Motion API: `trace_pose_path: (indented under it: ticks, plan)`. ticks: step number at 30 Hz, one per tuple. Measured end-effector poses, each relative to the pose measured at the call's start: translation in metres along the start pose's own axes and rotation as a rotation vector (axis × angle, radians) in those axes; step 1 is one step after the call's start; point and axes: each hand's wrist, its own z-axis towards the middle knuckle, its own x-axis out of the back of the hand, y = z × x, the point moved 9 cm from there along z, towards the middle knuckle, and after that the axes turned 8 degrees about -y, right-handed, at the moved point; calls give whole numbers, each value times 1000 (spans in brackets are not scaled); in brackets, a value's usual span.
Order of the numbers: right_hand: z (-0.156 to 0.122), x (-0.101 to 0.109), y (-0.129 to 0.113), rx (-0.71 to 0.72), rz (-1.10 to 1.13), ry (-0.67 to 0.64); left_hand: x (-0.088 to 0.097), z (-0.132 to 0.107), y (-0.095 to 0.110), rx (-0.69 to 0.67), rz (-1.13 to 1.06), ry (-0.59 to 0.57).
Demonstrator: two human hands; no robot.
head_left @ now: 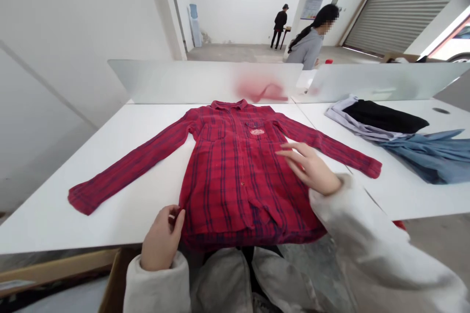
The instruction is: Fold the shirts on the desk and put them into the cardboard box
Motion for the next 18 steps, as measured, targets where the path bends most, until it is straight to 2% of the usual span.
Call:
trace_pose_path:
  ticks: [2,4,7,10,12,15,18]
  plan:
    - [63,-25,-13,105,-16,-74,13,5,6,-63,150,61]
    - [118,-63,-18,128,-37,-129,25,14,-2,-57,315,74]
    - [166,-132,-16,50,-71,-214,41,38,-30,52,520,21]
    - [177,-185,-12,-19,-105,-242,57,69,-44,88,649,90]
    - [173,-205,-10,-19,-123,-241,56,92,-46,52,653,107]
    - [168,-214,-6,1,-144,-238,42,123,-58,35,609,45]
    - [168,-213,-4,10,-163,-237,44,141,-88,145,589,61]
